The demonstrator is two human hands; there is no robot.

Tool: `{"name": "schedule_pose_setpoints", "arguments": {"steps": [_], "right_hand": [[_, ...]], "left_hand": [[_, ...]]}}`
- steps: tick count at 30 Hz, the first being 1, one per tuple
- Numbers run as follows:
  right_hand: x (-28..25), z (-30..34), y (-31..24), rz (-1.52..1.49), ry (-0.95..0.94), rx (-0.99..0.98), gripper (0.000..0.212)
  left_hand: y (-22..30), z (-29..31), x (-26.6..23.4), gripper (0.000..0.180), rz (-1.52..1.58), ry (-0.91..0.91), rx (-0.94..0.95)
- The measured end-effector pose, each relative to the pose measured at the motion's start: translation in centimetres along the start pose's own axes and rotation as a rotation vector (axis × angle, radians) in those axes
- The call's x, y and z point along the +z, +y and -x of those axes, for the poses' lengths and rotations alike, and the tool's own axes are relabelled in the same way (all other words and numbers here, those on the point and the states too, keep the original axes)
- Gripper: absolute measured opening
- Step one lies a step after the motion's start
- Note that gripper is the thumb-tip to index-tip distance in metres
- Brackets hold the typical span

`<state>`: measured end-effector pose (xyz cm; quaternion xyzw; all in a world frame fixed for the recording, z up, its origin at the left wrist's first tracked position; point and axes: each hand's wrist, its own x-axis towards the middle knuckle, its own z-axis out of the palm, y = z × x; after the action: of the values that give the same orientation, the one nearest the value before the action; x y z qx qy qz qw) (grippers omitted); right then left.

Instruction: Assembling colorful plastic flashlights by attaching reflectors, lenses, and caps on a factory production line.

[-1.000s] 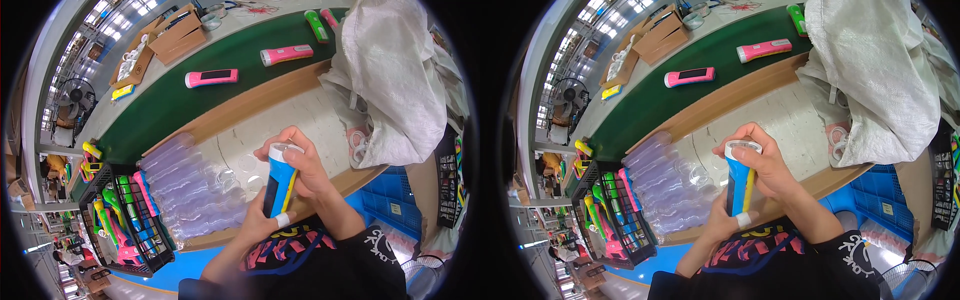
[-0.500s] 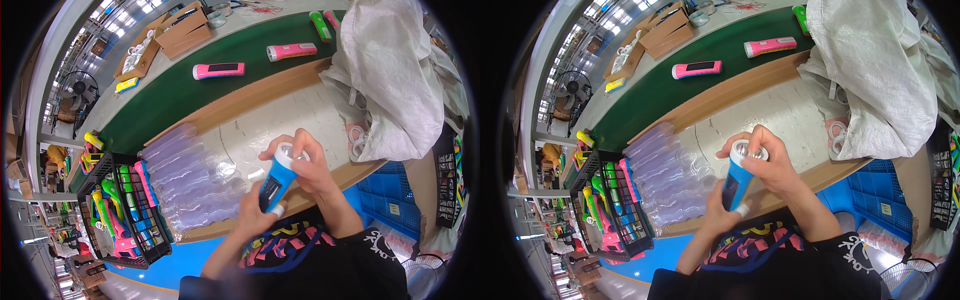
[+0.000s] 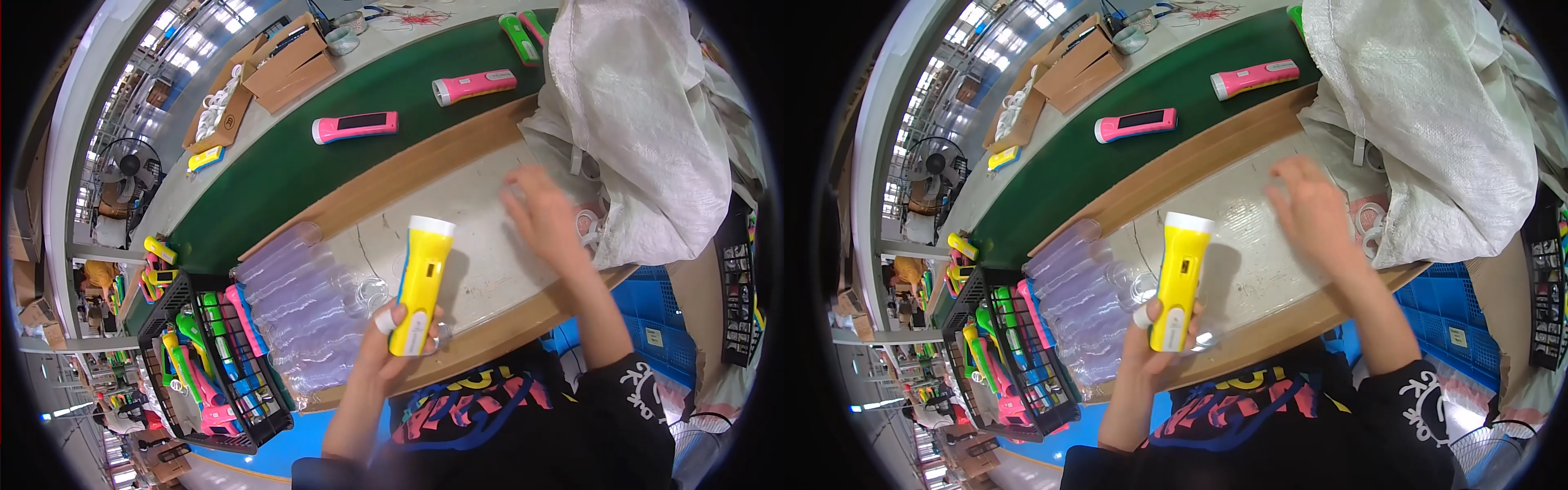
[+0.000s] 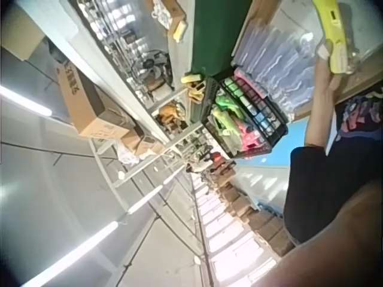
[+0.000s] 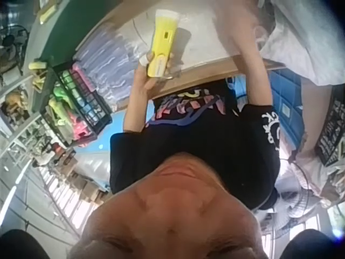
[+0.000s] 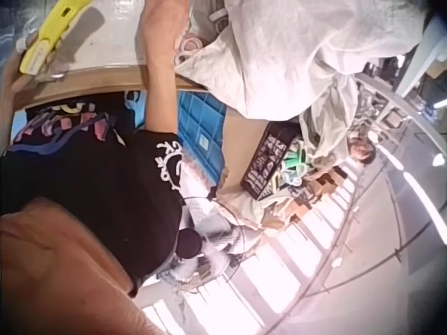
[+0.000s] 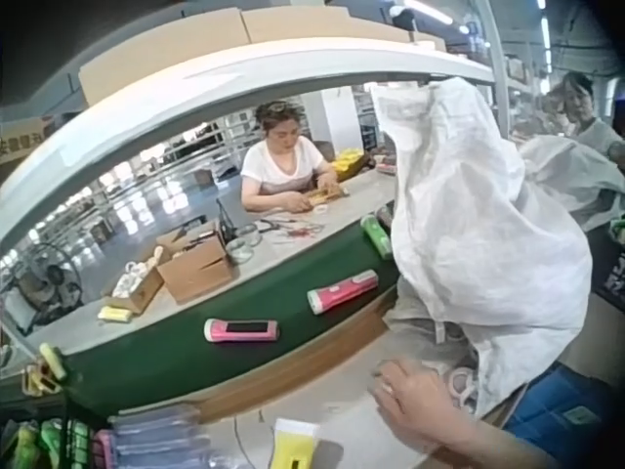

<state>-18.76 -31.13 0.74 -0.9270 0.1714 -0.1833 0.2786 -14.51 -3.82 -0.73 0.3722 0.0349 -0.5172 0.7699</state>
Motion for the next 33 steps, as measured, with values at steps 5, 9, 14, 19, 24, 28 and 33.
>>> {"name": "schedule_pose_setpoints", "arguments": {"steps": [5,9,14,19,24,28,33], "right_hand": [[-2.4,-3.0,10.2,1.128,-0.039,-0.159,0.017],[-2.4,-3.7,11.0,1.146,-0.165,-0.099,0.009],[-3.2,-2.5,6.4,0.836,-0.240,-0.231,0.011],[-3.5,-1.7,9.0,1.081,-0.296,-0.033,0.018],[-4.9,-2.2,8.3,0.613,-0.415,-0.017,0.020],[-2.7,0.0,1.0,0.004,-0.272,-0.329,0.028],[0.8,-0.1,-5.6,-0.334,-0.110,-0.459,0.055]], "left_hand": [[8.2,-4.6,-1.1,0.047,0.028,0.158,0.245],[11.1,-6.0,-0.6,0.052,-0.652,0.348,0.396],[5.0,-4.7,-0.9,0.040,-1.932,0.151,0.519],[3.8,-5.9,-1.4,0.032,-2.019,0.206,0.510],[4.1,-5.7,-1.3,0.025,-1.800,0.191,0.611],[5.7,-4.2,-1.7,0.016,-1.254,0.311,0.538],[8.4,-2.2,2.9,0.012,-0.817,0.371,0.626]]}}
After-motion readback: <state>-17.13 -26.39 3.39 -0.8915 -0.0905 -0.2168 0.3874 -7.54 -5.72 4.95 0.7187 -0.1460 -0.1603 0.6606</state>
